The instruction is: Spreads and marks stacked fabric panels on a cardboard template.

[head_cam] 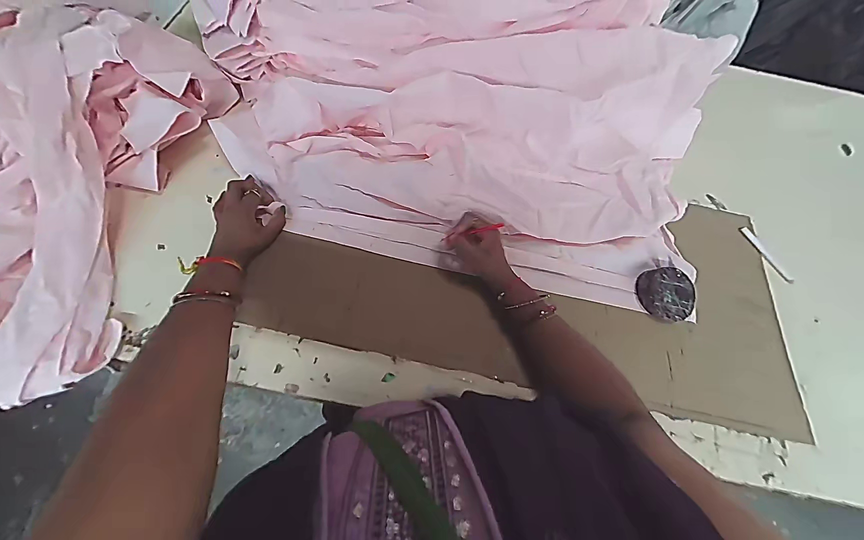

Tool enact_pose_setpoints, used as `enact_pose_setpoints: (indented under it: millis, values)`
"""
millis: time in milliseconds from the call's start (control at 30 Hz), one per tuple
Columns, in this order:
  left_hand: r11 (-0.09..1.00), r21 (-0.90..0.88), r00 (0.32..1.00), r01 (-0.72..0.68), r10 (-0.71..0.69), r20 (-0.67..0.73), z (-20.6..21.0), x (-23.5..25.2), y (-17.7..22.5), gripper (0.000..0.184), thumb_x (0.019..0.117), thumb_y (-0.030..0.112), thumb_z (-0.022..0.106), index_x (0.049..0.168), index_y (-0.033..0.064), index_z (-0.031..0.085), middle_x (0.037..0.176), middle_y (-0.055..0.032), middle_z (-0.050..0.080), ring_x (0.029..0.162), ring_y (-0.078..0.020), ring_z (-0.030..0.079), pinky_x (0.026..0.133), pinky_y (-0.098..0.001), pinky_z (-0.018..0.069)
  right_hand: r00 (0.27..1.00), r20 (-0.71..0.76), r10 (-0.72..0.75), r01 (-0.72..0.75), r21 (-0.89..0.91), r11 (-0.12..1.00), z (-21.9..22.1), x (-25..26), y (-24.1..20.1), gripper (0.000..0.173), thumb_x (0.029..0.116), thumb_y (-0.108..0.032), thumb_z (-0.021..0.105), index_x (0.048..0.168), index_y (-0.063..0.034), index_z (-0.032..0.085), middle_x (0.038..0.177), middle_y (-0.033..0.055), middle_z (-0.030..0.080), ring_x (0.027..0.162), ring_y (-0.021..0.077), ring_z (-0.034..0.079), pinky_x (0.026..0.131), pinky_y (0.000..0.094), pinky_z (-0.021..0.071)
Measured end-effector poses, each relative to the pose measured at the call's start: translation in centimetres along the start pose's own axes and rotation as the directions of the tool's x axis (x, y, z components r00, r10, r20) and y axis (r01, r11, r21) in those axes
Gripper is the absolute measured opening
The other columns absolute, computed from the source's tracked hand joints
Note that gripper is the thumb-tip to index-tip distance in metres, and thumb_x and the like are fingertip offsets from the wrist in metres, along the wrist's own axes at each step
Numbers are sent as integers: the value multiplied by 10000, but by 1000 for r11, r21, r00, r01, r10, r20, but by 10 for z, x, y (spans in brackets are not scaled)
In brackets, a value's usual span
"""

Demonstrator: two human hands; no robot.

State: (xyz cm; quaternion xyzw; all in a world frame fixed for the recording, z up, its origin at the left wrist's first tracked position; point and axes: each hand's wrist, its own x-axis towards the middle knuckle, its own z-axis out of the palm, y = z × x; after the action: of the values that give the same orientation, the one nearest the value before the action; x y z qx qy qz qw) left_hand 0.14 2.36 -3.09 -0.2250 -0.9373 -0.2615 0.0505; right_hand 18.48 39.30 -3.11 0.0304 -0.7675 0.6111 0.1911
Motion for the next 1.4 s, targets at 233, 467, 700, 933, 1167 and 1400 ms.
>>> enact_pose_setpoints:
  millis: [233,467,700,933,1167,1400]
  values:
    - [1000,14,1000,-24,24,-5,4,5,-14,398,977,288,616,1092,-92,649,1448,-329,438,1251,-525,513,1002,-707,412,991,-125,38,-32,52,998,-72,-54,-21,109,889,-18,548,942,-87,614,806,-74,643,612,-31,531,547,145,447]
    - [999,29,999,16,-17,29,2,11,-8,417,983,277,591,1135,-109,634,1457,-353,415,1242,-535,519,993,-704,423,995,6,97,-95,-166,982,-72,-68,-8,29,887,-41,651,901,-32,628,654,-42,584,516,-18,484,496,155,421]
    - [999,36,1000,5,-5,17,3,13,-6,373,978,207,612,1094,-148,622,1412,-371,443,1181,-530,558,978,-678,447,992,9,126,-116,-330,937,-67,-67,-21,56,914,-64,660,915,-20,625,661,4,580,518,9,488,503,172,425]
    - [999,43,1000,16,-16,7,2,13,-1,360,977,180,619,1101,-158,617,1417,-385,426,1154,-516,581,957,-643,480,998,3,61,-57,-310,949,-71,-64,-9,93,914,-92,626,928,-1,636,705,5,609,558,-4,497,538,175,423]
    - [999,47,1000,12,-12,0,2,16,-6,363,961,185,634,1095,-152,627,1404,-383,438,1129,-505,591,945,-634,483,997,-57,-50,34,-254,967,-75,-44,4,16,881,-27,612,894,-21,606,678,30,582,513,29,465,470,180,375]
    - [998,47,999,33,-34,15,1,14,-2,349,969,170,633,1103,-152,630,1421,-379,428,1144,-509,582,949,-634,484,999,-43,-21,2,-390,921,-72,-43,1,58,911,-45,626,945,2,618,726,83,601,563,118,517,521,274,432]
